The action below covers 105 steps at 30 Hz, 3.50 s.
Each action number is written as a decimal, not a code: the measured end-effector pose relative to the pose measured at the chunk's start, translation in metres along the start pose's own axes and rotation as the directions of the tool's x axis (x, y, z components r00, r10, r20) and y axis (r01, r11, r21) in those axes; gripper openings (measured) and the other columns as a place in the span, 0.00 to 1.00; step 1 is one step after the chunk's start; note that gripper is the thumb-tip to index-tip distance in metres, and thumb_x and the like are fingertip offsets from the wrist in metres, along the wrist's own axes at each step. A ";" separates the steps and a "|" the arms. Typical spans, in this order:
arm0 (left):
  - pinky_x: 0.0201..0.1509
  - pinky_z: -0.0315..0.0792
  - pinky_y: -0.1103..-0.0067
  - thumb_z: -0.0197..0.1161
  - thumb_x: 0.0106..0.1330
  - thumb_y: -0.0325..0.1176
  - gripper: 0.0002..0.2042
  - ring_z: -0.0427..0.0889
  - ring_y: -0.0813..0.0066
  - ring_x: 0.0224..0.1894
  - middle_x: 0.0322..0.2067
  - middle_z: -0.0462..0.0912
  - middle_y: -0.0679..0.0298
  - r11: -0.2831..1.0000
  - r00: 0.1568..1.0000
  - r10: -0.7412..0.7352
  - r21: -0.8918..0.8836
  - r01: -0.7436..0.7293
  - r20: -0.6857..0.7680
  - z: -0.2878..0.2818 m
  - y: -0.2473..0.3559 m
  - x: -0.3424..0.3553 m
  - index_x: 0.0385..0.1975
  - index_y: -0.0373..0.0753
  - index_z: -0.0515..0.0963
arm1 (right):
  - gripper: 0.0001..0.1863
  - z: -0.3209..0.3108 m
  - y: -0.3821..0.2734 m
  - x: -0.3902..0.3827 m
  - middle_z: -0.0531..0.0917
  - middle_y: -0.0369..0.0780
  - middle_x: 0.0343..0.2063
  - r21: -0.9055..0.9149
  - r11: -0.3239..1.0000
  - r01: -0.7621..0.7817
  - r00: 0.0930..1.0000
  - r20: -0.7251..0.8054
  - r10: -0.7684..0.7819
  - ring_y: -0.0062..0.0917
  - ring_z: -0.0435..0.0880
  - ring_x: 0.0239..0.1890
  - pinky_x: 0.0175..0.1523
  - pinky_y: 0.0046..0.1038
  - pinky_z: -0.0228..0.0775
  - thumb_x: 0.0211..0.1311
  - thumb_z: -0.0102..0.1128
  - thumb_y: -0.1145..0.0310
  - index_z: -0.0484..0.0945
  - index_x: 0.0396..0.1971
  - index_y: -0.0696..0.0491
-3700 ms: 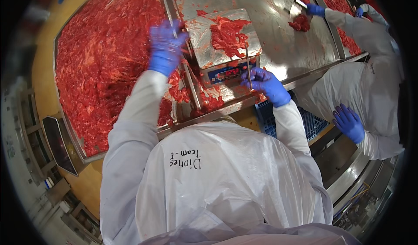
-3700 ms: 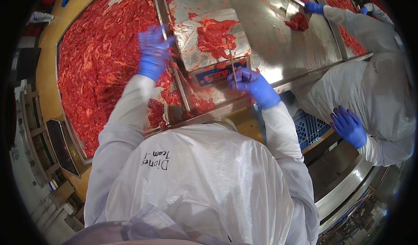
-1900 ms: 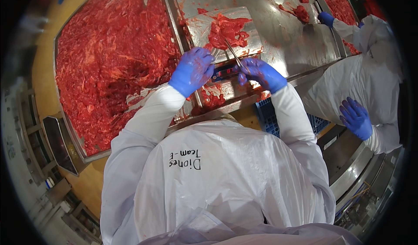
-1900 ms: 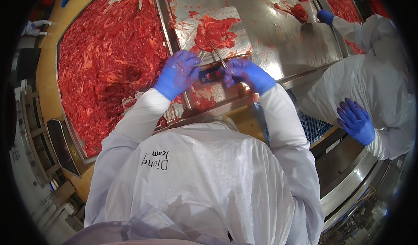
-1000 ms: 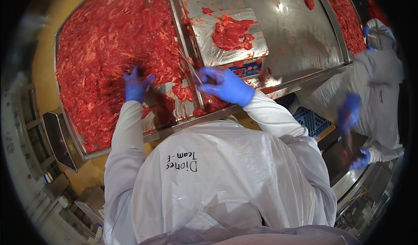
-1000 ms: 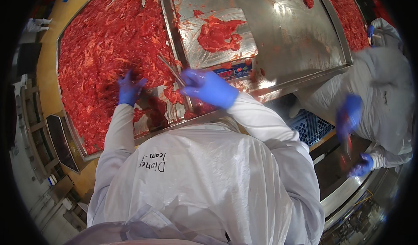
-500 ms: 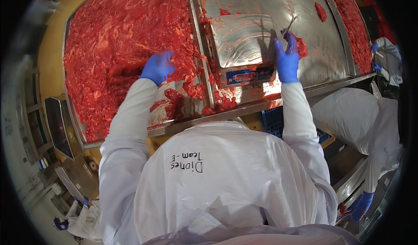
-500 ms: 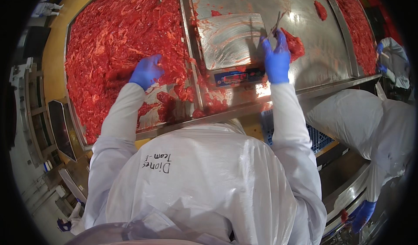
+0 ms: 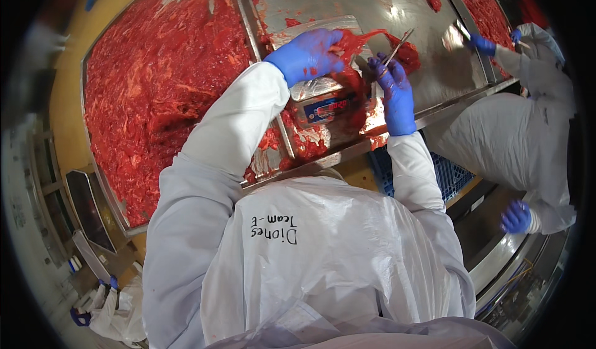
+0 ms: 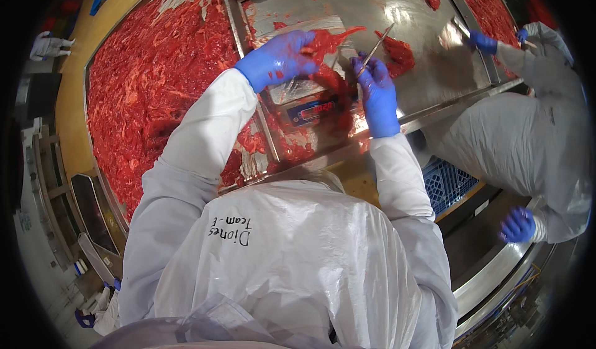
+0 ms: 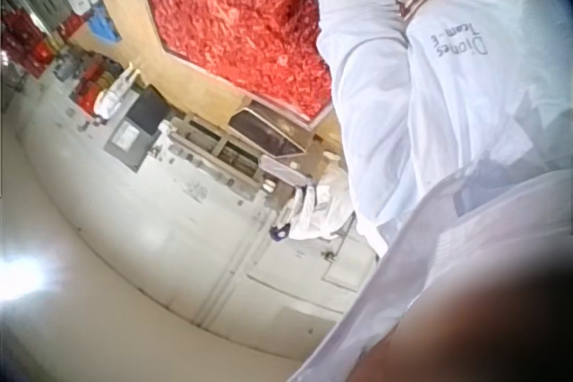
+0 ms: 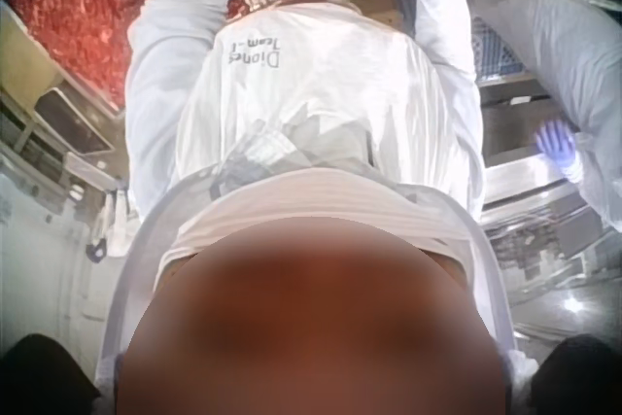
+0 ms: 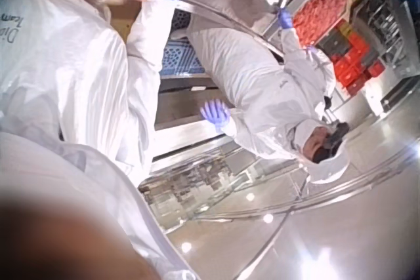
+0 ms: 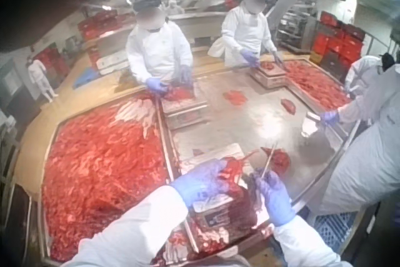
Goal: The person uses a knife to cut portions of raw red meat from a large pile on a metal tray. They place the cut pieces onto a digital scale to weigh them, then transfer the weighed portions into a white bag held by another person.
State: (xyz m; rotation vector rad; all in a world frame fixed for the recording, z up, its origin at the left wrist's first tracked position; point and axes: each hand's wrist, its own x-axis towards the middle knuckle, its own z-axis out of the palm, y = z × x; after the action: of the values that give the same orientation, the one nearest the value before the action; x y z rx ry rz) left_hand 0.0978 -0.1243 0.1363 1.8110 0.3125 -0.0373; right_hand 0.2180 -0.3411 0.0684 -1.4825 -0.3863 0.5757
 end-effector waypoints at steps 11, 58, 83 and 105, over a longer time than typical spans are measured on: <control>0.61 0.77 0.63 0.74 0.59 0.33 0.17 0.83 0.47 0.53 0.43 0.84 0.47 0.795 0.975 -0.084 0.576 0.189 -0.205 -0.010 -0.150 -0.049 0.47 0.34 0.84 | 0.18 -0.017 -0.004 -0.049 0.86 0.36 0.36 -0.656 0.750 -0.078 0.732 0.473 0.490 0.18 0.83 0.36 0.44 0.23 0.76 0.64 0.69 0.70 0.82 0.53 0.59; 0.48 0.79 0.65 0.67 0.56 0.26 0.06 0.85 0.54 0.42 0.34 0.82 0.54 0.921 0.992 -0.001 0.386 -0.049 0.128 0.034 -0.110 -0.113 0.33 0.36 0.81 | 0.15 0.068 0.042 -0.003 0.82 0.36 0.34 0.106 0.789 -0.605 0.658 0.624 0.421 0.22 0.82 0.36 0.50 0.30 0.81 0.73 0.67 0.61 0.81 0.47 0.57; 0.60 0.77 0.64 0.66 0.59 0.26 0.15 0.83 0.52 0.52 0.48 0.83 0.53 0.771 0.904 0.305 0.634 -0.050 -0.300 0.026 -0.089 -0.005 0.48 0.40 0.81 | 0.13 0.033 0.012 -0.001 0.86 0.37 0.39 0.074 0.976 -0.203 0.890 0.430 0.152 0.20 0.84 0.42 0.51 0.24 0.76 0.67 0.68 0.75 0.81 0.49 0.59; 0.47 0.79 0.66 0.67 0.55 0.24 0.07 0.84 0.54 0.40 0.34 0.82 0.54 0.867 0.942 0.204 0.497 -0.046 -0.268 -0.001 -0.133 -0.044 0.33 0.37 0.80 | 0.17 0.023 0.052 0.010 0.83 0.37 0.30 -0.091 0.767 -0.636 0.495 0.715 0.495 0.22 0.84 0.35 0.49 0.29 0.81 0.72 0.67 0.61 0.81 0.48 0.60</control>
State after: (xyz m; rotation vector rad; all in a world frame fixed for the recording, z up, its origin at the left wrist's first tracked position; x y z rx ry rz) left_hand 0.0248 -0.1016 0.0193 2.3421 0.4359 0.2944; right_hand 0.2066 -0.3163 0.0176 -1.1226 -0.4036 1.7249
